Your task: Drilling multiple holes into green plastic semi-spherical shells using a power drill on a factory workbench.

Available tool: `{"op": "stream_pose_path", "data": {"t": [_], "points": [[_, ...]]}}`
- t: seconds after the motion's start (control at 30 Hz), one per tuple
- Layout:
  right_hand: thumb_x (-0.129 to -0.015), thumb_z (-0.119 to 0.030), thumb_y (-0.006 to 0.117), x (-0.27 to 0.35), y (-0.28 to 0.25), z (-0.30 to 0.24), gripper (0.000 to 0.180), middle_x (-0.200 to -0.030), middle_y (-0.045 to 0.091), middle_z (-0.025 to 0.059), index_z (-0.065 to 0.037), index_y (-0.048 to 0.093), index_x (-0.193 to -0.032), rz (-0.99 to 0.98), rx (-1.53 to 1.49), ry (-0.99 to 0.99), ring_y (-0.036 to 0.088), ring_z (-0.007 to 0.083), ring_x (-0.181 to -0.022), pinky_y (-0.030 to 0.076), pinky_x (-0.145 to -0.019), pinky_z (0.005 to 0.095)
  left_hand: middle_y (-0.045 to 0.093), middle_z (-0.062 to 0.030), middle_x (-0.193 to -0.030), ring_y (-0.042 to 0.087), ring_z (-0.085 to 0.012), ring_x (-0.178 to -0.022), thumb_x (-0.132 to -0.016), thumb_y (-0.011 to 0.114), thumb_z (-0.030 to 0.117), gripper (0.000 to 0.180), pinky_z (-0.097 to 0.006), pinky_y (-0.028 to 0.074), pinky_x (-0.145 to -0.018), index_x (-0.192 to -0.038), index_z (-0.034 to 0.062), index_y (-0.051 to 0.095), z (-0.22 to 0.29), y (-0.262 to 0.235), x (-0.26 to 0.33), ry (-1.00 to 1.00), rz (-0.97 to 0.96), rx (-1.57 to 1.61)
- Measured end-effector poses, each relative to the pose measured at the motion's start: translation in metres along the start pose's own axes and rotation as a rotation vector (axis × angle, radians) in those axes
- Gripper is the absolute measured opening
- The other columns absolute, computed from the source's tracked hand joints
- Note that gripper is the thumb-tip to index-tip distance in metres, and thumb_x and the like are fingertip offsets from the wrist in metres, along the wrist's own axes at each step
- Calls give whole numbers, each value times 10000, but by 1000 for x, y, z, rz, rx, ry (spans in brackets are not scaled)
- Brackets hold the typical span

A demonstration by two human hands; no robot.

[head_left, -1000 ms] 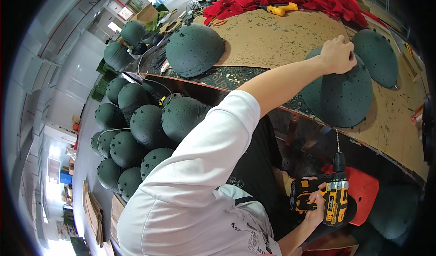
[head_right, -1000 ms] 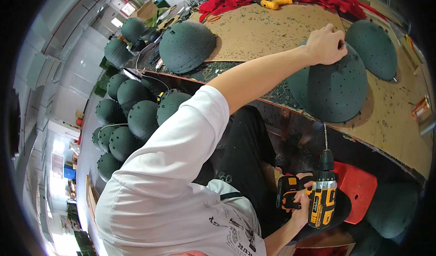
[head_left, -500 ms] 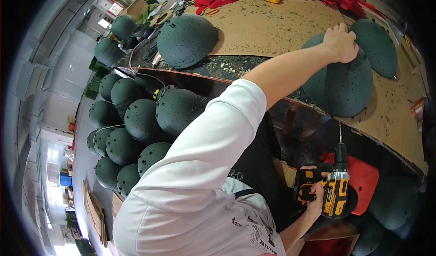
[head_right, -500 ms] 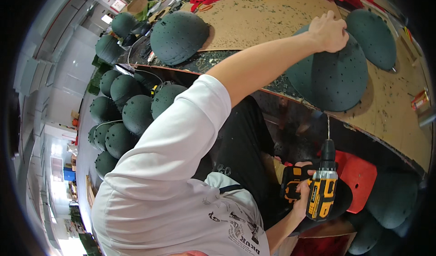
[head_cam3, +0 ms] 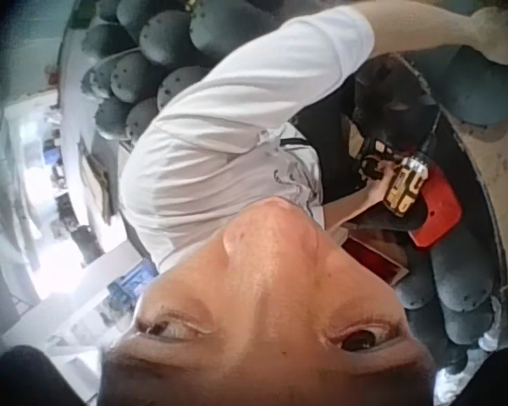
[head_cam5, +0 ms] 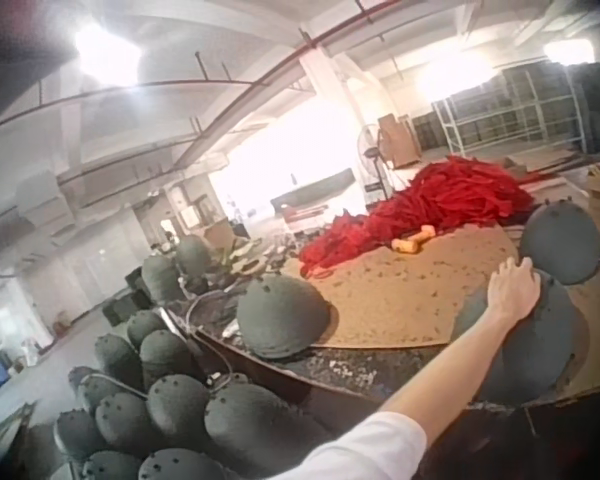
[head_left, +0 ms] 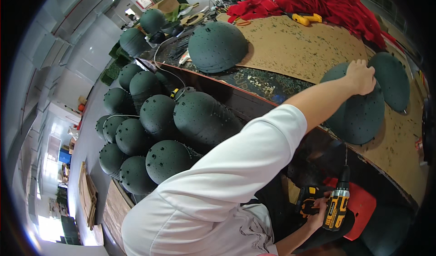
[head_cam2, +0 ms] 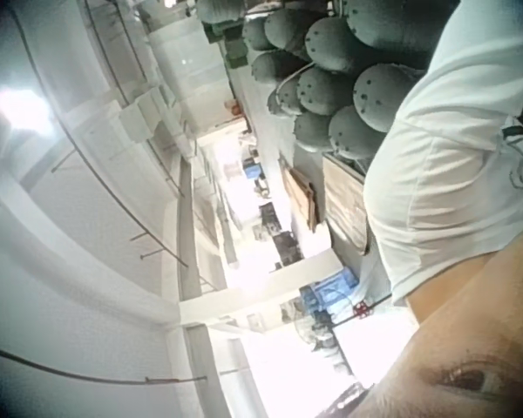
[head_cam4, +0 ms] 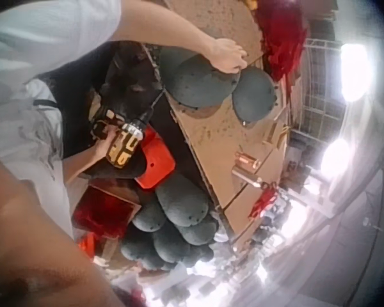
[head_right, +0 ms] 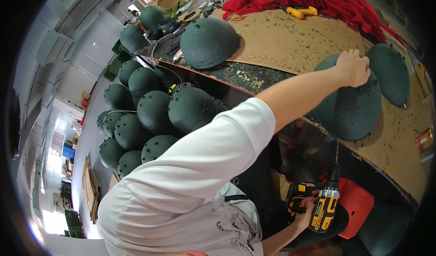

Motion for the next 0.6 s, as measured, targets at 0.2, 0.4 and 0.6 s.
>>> {"op": "stream_pose_path", "data": {"t": [0.2, 0.4, 0.6], "points": [[-901, -10, 605, 4, 18, -12, 431, -1049, 572, 95, 5, 470, -1310, -60, -14, -86, 503, 80, -634, 433, -596, 223, 627, -221, -1107, 572, -363, -1114, -864, 533, 301, 345, -448, 435, -947, -1033, 59, 711, 2, -3, 2, -10, 4, 7], [-912, 7, 587, 5, 27, -21, 415, -1007, 566, 84, 14, 449, -1303, -97, 102, -189, 506, 87, -611, 415, -551, 219, 624, -221, -1099, 565, -362, -1110, -866, 536, 293, 343, -443, 427, -949, -1029, 47, 710, 2, -7, 3, -14, 39, 24], [-922, 33, 530, 9, 22, -12, 429, -1023, 576, 101, 36, 433, -1339, -62, 52, -125, 479, 84, -599, 426, -596, 224, 624, -212, -1101, 558, -354, -1117, -873, 527, 304, 363, -436, 412, -960, -1041, 39, 710, 1, -7, 3, -31, 21, 9]]}}
Point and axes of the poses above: each hand's wrist, its own x-axis away from the middle knuckle, its own y-axis out of the palm, z = x × y, the point moved 8 cm from there along -x, towards the middle knuckle
